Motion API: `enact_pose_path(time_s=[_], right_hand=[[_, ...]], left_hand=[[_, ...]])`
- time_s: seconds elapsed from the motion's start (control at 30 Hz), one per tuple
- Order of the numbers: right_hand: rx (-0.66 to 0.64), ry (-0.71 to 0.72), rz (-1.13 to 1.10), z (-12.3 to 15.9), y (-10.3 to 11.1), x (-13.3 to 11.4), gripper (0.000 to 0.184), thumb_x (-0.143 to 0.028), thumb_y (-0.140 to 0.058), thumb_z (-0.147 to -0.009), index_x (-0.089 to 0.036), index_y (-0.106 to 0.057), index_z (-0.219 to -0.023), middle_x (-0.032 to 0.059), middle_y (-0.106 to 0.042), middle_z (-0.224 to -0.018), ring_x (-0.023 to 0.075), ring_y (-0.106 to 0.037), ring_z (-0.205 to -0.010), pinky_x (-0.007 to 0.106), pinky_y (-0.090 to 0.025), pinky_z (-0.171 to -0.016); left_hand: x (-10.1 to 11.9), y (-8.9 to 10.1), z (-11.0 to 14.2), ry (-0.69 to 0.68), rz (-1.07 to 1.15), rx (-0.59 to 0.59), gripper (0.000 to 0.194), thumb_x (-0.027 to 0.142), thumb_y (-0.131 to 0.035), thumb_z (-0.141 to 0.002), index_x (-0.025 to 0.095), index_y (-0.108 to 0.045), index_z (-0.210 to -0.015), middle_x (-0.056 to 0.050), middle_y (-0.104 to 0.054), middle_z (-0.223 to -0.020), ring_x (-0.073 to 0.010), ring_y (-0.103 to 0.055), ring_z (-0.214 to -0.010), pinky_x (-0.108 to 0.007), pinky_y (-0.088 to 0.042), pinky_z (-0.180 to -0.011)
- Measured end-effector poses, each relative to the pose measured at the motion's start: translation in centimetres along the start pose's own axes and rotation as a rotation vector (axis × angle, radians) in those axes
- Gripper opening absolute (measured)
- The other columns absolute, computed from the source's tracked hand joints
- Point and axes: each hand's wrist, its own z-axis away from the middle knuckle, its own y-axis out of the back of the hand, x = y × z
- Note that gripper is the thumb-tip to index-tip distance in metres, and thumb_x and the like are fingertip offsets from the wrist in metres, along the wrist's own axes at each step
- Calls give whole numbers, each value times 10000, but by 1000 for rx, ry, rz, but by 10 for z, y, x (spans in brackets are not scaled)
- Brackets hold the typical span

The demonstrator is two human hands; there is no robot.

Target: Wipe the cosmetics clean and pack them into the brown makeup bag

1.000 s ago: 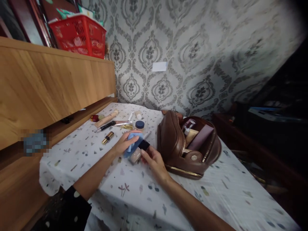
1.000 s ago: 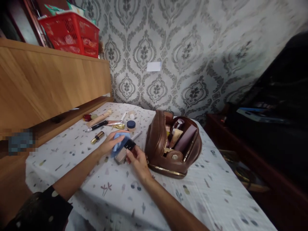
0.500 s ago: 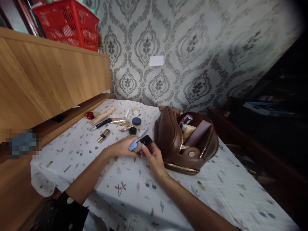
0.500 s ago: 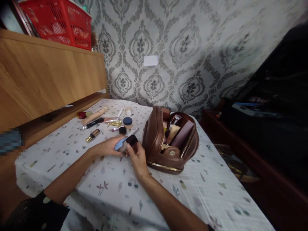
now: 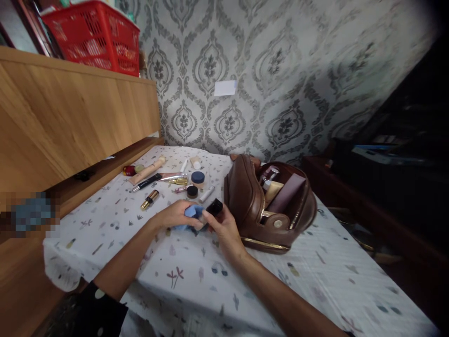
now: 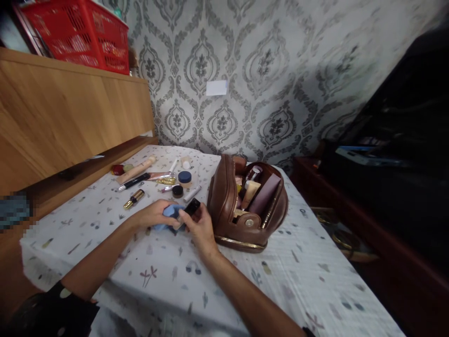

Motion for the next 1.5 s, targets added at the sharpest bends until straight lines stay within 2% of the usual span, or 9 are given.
enact_pose_path(time_s=[0.2, 0.4, 0.67, 0.9, 1.0, 1.1, 1.2, 1.3, 1.5], right_hand=[[15, -36, 18, -2, 1, 6, 498, -523, -819, -657, -198, -517, -882, -62, -549, -682, 80, -447, -485, 219, -384, -436], [-24, -28, -25, -4, 1, 6, 503, -468, -842, -629, -201, -531, -922, -54, -564, -719, 87, -483, -517, 218, -422, -461], [-96, -26, -56, -1, 4, 4, 434, -402, -834, -632, -207, -546, -891, -15, -587, -797, 123, -543, -632, 231, -472, -524], [-113, 13, -46, 0, 2, -1, 432, -405, -844, -634, -213, -520, -846, -18, -568, -808, 106, -496, -602, 222, -427, -493], [-134, 34, -49, 2, 4, -8, 422, -381, -853, -640, -215, -532, -859, -12, -587, -841, 107, -497, -621, 226, -436, -521], [-190, 59, -55, 5, 8, -18, 403, -361, -851, -662, -213, -550, -886, -5, -617, -878, 104, -498, -637, 227, -449, -552], [-258, 47, -56, 12, 15, -30, 402, -354, -848, -681, -215, -563, -928, -2, -633, -914, 100, -499, -640, 225, -454, -559], [-289, 21, -37, 20, 21, -48, 415, -370, -843, -692, -220, -564, -961, -8, -618, -910, 109, -511, -652, 230, -464, -560], [-198, 150, 209, 31, 33, -90, 397, -355, -802, -749, -230, -549, -1027, -28, -594, -831, 131, -559, -696, 258, -498, -670]], left_hand=[[3, -1, 1, -61, -119, 200, 334, 456, -720, -762, 134, -638, -798, 27, -563, -693, -128, -516, -666, -221, -397, -613], [16, -11, 8, -215, -137, 488, 317, 423, -587, -899, 158, -710, -1021, -43, -696, -937, -181, -628, -845, -279, -495, -795], [16, -29, 27, -459, -378, 371, 252, 238, -482, -963, 182, -668, -1123, -100, -674, -1116, -214, -613, -1068, -363, -479, -962], [0, -13, 55, -151, -803, 238, 249, 333, -474, -967, 190, -638, -1088, -87, -643, -1057, -257, -560, -1029, -404, -474, -907], [7, -4, 58, -56, -843, 181, 573, 571, -622, -865, 202, -554, -1297, -121, -582, -1278, -324, -497, -1196, -477, -432, -994], [21, 0, 57, -70, -752, 183, 747, 632, -626, -839, 188, -455, -1414, -159, -473, -1437, -340, -402, -1343, -498, -351, -1104], [33, -6, 51, -165, -618, 177, 611, 572, -596, -887, 185, -518, -1354, -153, -518, -1400, -313, -437, -1332, -464, -362, -1112], [42, -20, 43, -219, -510, 175, 408, 479, -573, -923, 199, -606, -1217, -106, -649, -1198, -263, -605, -1101, -403, -482, -956], [55, -47, 23, -343, -530, 348, 284, 406, -576, -926, 199, -600, -1118, -74, -670, -1036, -229, -637, -958, -354, -507, -833]])
